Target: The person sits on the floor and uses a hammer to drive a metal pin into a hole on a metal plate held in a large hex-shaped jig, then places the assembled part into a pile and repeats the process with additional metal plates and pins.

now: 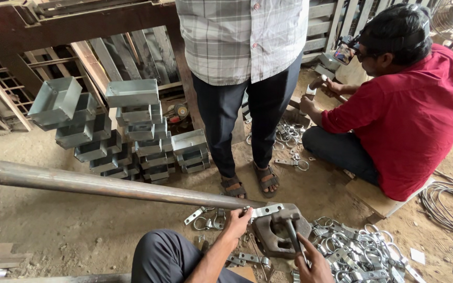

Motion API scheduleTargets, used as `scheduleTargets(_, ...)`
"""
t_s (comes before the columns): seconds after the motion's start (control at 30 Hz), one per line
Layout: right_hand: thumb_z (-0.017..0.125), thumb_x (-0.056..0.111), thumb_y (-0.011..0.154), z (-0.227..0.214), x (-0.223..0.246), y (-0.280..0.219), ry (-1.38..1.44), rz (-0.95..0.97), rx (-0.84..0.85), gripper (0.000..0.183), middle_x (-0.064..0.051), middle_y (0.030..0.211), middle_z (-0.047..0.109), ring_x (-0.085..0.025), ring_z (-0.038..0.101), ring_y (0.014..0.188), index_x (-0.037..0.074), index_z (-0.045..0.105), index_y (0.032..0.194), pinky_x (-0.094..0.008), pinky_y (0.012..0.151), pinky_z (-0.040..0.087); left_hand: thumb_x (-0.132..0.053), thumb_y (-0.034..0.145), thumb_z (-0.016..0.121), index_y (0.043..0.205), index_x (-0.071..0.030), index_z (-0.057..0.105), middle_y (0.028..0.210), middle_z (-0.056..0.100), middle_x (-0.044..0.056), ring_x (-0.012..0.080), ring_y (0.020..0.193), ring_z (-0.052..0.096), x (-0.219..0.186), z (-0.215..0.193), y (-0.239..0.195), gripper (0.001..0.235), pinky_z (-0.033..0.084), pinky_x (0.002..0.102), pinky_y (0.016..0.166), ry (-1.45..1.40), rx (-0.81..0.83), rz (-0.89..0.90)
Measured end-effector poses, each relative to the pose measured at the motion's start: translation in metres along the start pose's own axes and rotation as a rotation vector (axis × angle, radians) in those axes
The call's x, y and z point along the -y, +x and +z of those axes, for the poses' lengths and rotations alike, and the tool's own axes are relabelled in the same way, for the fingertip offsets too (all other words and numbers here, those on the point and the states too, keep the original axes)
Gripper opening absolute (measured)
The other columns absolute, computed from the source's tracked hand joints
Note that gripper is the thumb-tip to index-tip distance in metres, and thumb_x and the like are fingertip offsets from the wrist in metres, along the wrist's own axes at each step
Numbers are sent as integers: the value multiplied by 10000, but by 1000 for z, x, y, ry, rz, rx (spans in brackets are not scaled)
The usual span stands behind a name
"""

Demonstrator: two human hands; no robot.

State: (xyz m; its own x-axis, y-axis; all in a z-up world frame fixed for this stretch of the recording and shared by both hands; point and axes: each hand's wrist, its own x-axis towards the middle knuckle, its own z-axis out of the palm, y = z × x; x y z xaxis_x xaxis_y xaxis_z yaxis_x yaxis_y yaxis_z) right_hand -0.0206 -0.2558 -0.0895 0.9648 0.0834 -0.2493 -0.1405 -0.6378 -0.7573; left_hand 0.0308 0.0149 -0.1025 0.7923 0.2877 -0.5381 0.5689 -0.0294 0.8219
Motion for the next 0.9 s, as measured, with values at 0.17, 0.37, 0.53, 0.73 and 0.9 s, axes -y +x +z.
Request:
scheduleTargets(0.17,628,241,950,-16,63,-26,-134,-12,-101,629,-163,1005,796,-292,799,960,408,447,1529,-424,873,606,-422,985,662,1071,44,757,915,693,105,180,857,576,15,0,14,483,483,374,760,43,62,80)
scheduleTargets(0.37,653,145,924,-16,104,-46,-118,-147,-173,663,-154,1078,723,-287,731,861,305,476,1544,-447,755,615,-348,965,673,1116,-2,742,1002,757,75,160,936,631,20,3,18,384,496,353,846,-38,54,87)
scheduleTargets(0.53,627,169,963,-21,101,-36,-168,3,-62,668,-112,1045,732,-217,706,801,311,416,1580,-370,652,613,-318,976,637,1143,8,718,1038,758,80,160,954,627,3,-3,-3,376,501,365,858,-41,55,146)
scheduleTargets(0.73,653,137,940,-27,85,-32,325,147,-15,638,-143,1167,785,-186,603,583,297,479,1532,-345,487,497,-278,985,643,1124,35,716,1021,723,61,137,934,582,19,0,9,350,492,355,841,-101,104,203)
scheduleTargets(0.9,676,75,919,-17,76,-37,258,-107,-157,642,-158,1309,699,-60,622,733,265,527,1515,-265,539,536,-299,954,695,1091,18,738,960,744,74,158,874,611,8,-2,9,349,500,360,790,12,55,186)
